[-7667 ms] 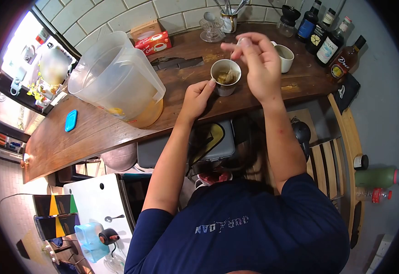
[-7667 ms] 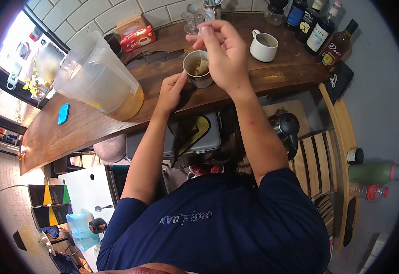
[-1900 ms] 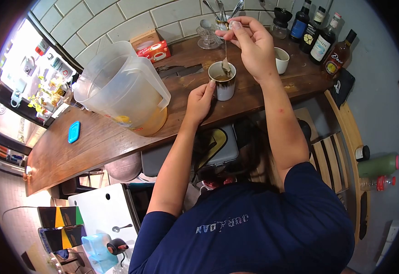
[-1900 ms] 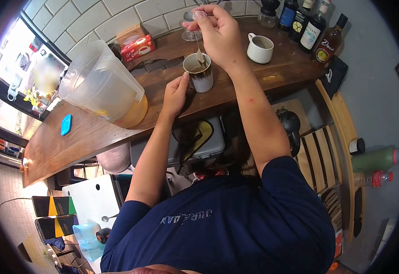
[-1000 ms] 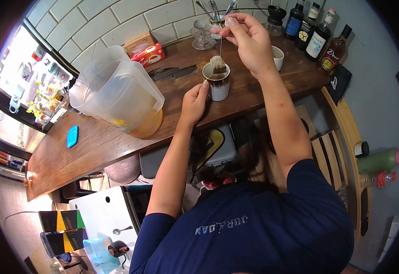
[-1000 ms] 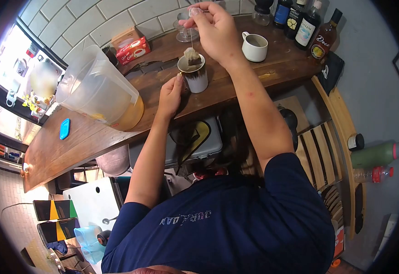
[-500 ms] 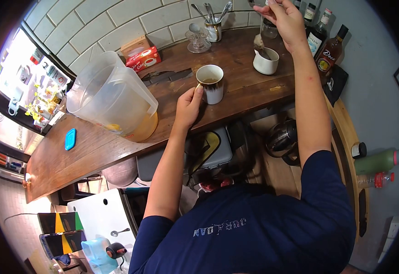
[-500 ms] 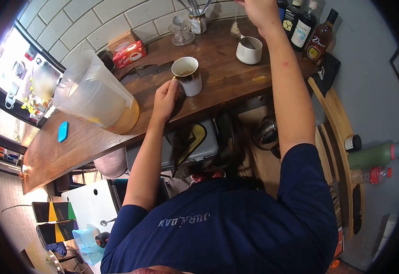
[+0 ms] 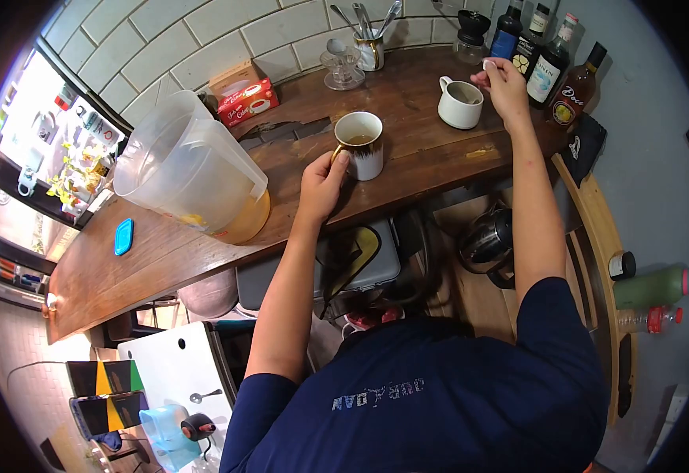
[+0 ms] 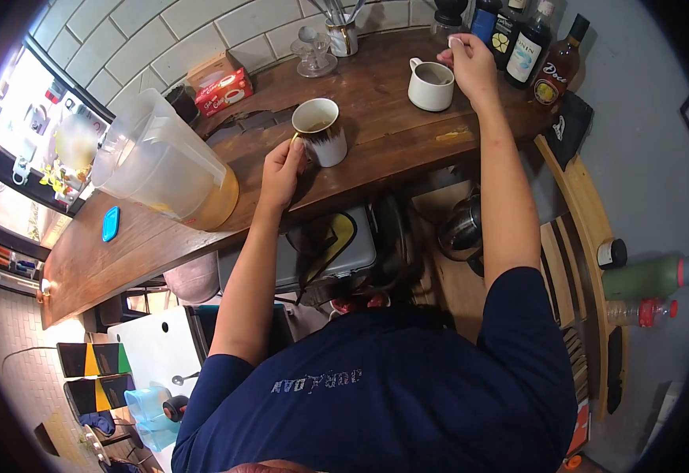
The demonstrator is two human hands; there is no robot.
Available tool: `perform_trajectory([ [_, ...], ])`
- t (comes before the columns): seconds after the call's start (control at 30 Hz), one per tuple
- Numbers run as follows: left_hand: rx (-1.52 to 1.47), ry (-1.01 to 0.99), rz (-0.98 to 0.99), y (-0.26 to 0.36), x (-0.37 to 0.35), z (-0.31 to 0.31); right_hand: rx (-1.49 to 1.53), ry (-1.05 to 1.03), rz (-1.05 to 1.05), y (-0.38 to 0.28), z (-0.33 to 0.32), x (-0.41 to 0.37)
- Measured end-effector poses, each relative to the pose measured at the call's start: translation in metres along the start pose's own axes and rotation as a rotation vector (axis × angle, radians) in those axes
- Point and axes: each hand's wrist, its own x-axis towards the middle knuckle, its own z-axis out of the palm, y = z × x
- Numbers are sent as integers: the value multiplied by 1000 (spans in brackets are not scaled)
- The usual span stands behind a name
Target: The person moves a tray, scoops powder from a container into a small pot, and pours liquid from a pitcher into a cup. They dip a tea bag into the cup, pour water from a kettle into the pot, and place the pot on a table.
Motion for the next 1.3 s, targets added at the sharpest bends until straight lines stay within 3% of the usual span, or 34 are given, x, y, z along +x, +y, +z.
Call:
perform_trajectory([
  [0.17,6,13,-1,-3,1,-2,-84,97,68,3,-18,-34],
  [0.37,-16,-6,21,-1,-1,-1,-378,274,-70,49,-46,-64],
  [0.5,-5,2,13,1,-1,0,-386,257,80,47,-53,-95],
  [0.7,-37,10,12,-2,-1,-3,-439,368,114,51,-92,-142],
  [0.93,-17,30,15,2,-2,0,-554,272,259,61,-127,-227],
  [1.0,-7,43,-7,5,-4,2,-733,81,-18,57,-128,-241],
  [1.17,-28,48,-12,7,-5,4,-843,-20,79,68,-132,-262],
  [1.3,-28,52,-19,7,-5,4,-1073,-113,216,41,-131,-271],
])
